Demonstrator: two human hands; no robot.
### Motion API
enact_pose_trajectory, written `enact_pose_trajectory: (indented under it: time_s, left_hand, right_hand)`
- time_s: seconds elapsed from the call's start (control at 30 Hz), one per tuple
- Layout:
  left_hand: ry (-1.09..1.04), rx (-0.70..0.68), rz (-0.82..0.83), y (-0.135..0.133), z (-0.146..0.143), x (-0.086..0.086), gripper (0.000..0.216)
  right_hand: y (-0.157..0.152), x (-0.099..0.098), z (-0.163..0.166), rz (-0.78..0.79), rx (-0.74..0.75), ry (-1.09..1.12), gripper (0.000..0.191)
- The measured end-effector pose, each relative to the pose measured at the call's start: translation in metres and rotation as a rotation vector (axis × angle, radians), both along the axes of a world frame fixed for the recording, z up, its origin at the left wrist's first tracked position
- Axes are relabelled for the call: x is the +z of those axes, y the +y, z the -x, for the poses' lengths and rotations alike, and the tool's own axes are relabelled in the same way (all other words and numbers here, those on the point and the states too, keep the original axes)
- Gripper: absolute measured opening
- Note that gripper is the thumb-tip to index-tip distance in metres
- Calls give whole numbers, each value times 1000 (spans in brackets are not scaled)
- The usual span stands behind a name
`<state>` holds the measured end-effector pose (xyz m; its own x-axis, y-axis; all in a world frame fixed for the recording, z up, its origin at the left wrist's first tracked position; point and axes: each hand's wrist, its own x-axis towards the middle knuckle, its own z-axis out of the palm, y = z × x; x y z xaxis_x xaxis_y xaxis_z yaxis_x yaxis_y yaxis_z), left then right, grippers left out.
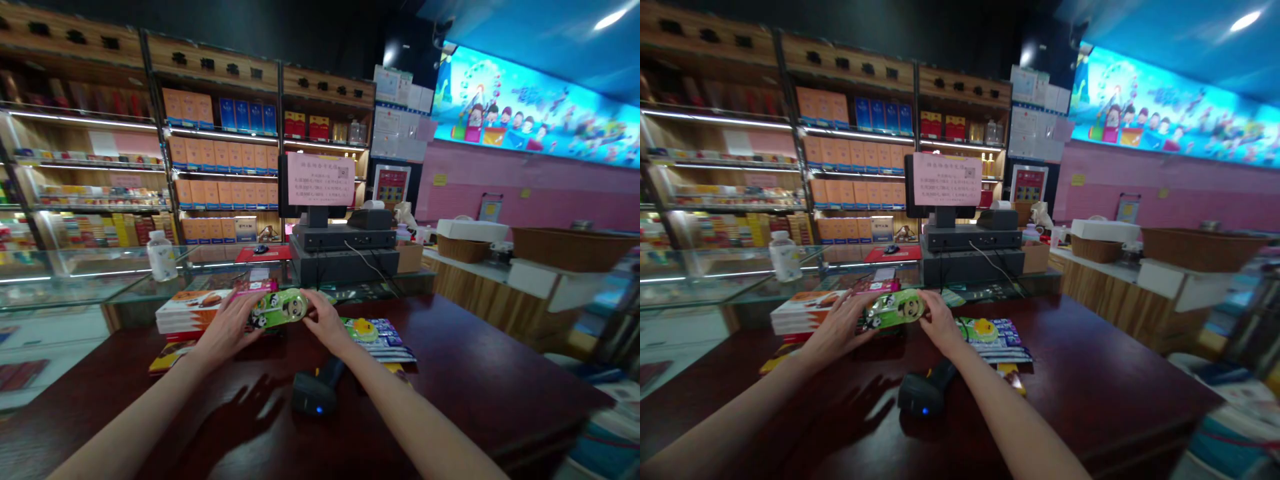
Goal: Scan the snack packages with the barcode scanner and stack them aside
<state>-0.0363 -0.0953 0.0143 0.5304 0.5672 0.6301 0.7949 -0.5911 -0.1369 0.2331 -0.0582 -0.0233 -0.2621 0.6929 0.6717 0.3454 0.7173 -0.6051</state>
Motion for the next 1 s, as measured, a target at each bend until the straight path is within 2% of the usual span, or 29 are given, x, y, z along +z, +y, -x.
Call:
enact_pose_trajectory:
  time_s: [0.2, 0.3, 0.4, 0.5, 0.6, 0.7, 0.77, 0.83, 0.93, 1.0]
  left_hand:
    - [-55, 15, 24, -8, 26, -4, 65]
    - [-122, 11, 95, -12, 33, -5, 65]
    - [-217, -1, 186, -16, 36, -7, 62]
    - [-321, 1, 287, -19, 35, -8, 50]
    - [-414, 33, 391, -18, 31, -7, 44]
    - [-455, 105, 437, -17, 24, -6, 46]
    - [-459, 171, 396, -16, 19, -6, 52]
    - [-431, 192, 280, -16, 17, -5, 65]
    - [-316, 128, 16, -16, 17, -4, 85]
    - [-212, 94, -89, -16, 19, -3, 91]
  right_hand:
    - [-8, 8, 17, -103, 86, -104, 77]
    - [-10, 11, 21, -126, 122, -135, 70]
    - [-10, 13, 22, -82, 126, -147, 52]
    - [-10, 13, 25, -28, 114, -112, 36]
    - [-8, 12, 31, 44, 66, -35, 30]
    - [-6, 14, 37, 128, 22, 38, 28]
    - [-3, 16, 39, 186, 15, 60, 30]
    - [0, 19, 38, 224, 14, 64, 35]
    - [5, 22, 33, 217, 28, 52, 38]
    - [7, 24, 30, 205, 36, 44, 39]
